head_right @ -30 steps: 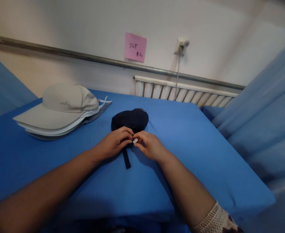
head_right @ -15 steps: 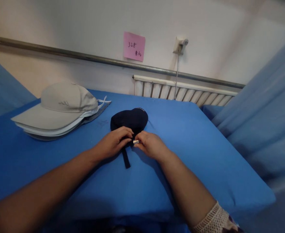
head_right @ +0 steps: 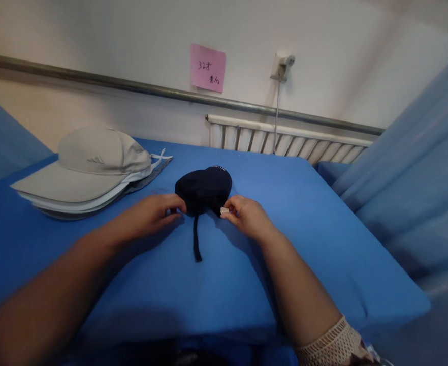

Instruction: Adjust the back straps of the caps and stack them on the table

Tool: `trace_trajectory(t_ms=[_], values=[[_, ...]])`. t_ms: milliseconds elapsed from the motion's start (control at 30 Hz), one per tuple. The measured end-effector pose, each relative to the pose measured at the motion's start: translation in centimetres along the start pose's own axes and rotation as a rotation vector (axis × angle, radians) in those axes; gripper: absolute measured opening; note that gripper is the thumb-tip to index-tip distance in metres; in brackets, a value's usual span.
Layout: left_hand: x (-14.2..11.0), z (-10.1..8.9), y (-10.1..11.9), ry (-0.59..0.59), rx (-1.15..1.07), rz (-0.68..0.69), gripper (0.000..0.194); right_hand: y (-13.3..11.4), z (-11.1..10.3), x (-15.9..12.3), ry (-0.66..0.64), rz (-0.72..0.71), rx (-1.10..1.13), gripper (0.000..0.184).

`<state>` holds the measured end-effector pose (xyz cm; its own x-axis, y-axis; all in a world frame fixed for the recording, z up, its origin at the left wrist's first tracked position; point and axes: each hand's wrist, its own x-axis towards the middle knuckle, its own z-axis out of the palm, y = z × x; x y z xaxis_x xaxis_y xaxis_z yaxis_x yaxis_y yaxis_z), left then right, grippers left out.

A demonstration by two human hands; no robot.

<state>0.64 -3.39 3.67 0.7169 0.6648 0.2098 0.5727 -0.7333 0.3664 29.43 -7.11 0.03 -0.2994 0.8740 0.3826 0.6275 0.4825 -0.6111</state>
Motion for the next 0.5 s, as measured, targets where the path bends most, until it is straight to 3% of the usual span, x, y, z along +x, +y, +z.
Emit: trace_trajectory(t_ms=[100, 167, 367, 500], values=[[-0.4, -1.2, -0.7, 0.08, 0.048, -0.115, 0.016, 0.1, 0.2, 0.0, -0.016, 0.021, 0.025, 0.008], [-0.6, -1.0, -0.7, 0.048, 0.012, -0.122, 0.017, 0.1, 0.4, 0.0, -0.039, 0.027, 0.033, 0.008], [0.1, 3.0, 0.8, -0.168, -0.083, 0.137, 0.028, 0.0, 1.0, 0.1, -0.082, 0.052, 0.034, 0.01], [0.3, 2.9, 1.7, -0.19, -0.1, 0.15, 0.014, -0.1, 0.9, 0.1, -0.073, 0.042, 0.027, 0.01]])
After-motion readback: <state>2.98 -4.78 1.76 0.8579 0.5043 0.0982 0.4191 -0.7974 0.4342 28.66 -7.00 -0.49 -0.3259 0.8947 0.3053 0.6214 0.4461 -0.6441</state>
